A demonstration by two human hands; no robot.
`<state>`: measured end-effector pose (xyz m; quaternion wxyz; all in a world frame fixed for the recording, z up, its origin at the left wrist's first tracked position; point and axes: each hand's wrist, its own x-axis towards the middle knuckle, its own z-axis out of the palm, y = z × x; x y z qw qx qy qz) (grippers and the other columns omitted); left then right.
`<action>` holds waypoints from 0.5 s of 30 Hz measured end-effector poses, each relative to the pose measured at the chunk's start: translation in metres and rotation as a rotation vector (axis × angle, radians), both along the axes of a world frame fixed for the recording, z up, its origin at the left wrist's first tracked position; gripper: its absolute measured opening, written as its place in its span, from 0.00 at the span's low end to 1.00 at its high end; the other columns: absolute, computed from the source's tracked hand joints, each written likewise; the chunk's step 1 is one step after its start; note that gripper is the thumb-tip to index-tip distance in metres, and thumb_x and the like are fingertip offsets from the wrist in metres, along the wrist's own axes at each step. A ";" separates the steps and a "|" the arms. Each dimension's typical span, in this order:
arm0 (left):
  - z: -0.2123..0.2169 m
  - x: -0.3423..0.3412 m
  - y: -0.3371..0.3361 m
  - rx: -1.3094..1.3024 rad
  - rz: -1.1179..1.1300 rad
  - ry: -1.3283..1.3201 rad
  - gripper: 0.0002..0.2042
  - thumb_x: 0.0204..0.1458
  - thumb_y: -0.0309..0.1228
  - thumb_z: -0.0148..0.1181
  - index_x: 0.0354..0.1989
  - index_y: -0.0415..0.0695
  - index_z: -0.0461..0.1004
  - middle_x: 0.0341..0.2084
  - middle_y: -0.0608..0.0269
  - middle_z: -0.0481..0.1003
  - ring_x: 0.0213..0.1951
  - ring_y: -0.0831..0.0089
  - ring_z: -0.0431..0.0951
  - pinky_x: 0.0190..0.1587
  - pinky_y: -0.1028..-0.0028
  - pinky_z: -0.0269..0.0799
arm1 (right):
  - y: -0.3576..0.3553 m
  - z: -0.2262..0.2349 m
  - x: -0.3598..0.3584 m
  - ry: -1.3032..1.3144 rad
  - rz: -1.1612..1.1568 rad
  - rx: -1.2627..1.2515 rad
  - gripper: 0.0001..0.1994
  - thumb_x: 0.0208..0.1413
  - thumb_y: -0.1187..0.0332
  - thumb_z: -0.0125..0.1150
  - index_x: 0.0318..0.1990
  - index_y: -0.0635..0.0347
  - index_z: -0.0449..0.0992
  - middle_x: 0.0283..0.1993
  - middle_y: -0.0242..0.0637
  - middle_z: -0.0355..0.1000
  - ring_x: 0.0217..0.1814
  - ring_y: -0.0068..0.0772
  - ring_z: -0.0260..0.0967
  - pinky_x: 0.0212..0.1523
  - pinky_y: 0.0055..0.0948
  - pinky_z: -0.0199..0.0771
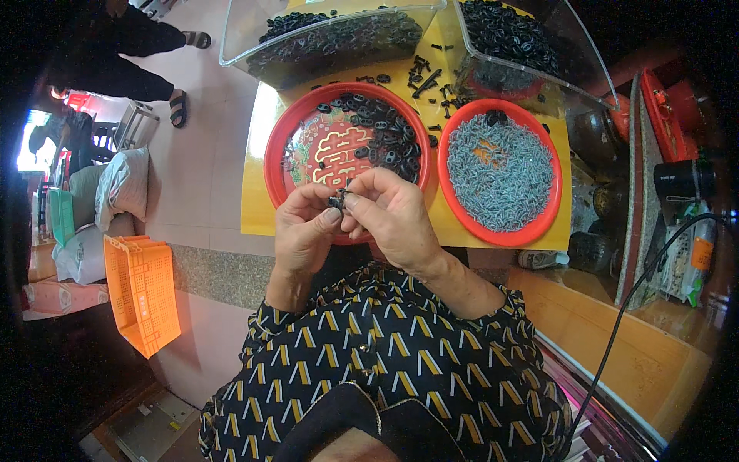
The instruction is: The person assembles small black padlocks by hand at a workbench. They pick up a lock body and a shackle from a red tray, insert the shackle into the body, and place the assembled unit back into the tray. The process is repeated continuously throughout the clip.
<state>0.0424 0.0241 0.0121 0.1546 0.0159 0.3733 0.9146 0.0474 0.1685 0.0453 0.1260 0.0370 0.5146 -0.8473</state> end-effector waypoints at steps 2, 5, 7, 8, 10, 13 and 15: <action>0.000 0.002 0.002 -0.071 0.044 0.027 0.11 0.42 0.18 0.57 0.37 0.35 0.68 0.28 0.57 0.73 0.30 0.73 0.74 0.36 0.76 0.72 | -0.002 -0.003 0.000 0.004 -0.034 -0.039 0.04 0.51 0.75 0.50 0.33 0.65 0.66 0.25 0.32 0.67 0.24 0.17 0.65 0.23 0.15 0.66; 0.003 0.004 0.003 -0.172 0.082 0.043 0.11 0.42 0.16 0.57 0.36 0.34 0.68 0.28 0.56 0.74 0.31 0.73 0.74 0.36 0.75 0.72 | -0.001 -0.004 -0.002 -0.002 -0.061 -0.017 0.04 0.51 0.75 0.50 0.33 0.65 0.66 0.24 0.32 0.67 0.24 0.17 0.65 0.23 0.15 0.66; 0.006 0.006 0.001 -0.213 0.086 0.084 0.10 0.43 0.16 0.56 0.35 0.34 0.69 0.28 0.56 0.74 0.32 0.73 0.74 0.36 0.76 0.72 | -0.002 -0.003 -0.003 -0.010 -0.068 0.004 0.04 0.51 0.75 0.50 0.33 0.65 0.66 0.24 0.32 0.67 0.24 0.17 0.65 0.23 0.15 0.66; 0.007 0.005 -0.002 -0.250 0.064 0.122 0.10 0.43 0.16 0.56 0.35 0.34 0.69 0.29 0.56 0.74 0.32 0.74 0.74 0.37 0.76 0.72 | -0.002 -0.003 -0.003 -0.014 -0.071 0.014 0.04 0.51 0.75 0.50 0.33 0.65 0.66 0.24 0.32 0.67 0.23 0.17 0.65 0.23 0.15 0.66; 0.010 0.002 -0.007 -0.324 0.019 0.199 0.10 0.43 0.15 0.55 0.36 0.34 0.69 0.29 0.57 0.74 0.32 0.74 0.74 0.37 0.76 0.71 | -0.002 -0.002 -0.004 -0.013 -0.069 0.042 0.04 0.51 0.75 0.50 0.33 0.65 0.66 0.24 0.32 0.67 0.23 0.17 0.65 0.23 0.15 0.65; 0.012 0.001 -0.011 -0.409 -0.008 0.218 0.10 0.43 0.16 0.55 0.36 0.34 0.70 0.29 0.58 0.74 0.32 0.76 0.74 0.36 0.77 0.71 | -0.004 0.002 -0.005 -0.011 -0.054 0.040 0.04 0.50 0.75 0.51 0.33 0.65 0.66 0.23 0.32 0.67 0.23 0.17 0.65 0.22 0.14 0.65; 0.009 -0.002 -0.012 -0.350 -0.060 0.152 0.11 0.43 0.17 0.56 0.37 0.35 0.70 0.28 0.59 0.73 0.30 0.76 0.73 0.34 0.78 0.71 | -0.004 0.003 -0.007 -0.015 -0.047 0.022 0.04 0.50 0.75 0.51 0.33 0.65 0.67 0.23 0.32 0.67 0.22 0.17 0.65 0.22 0.14 0.65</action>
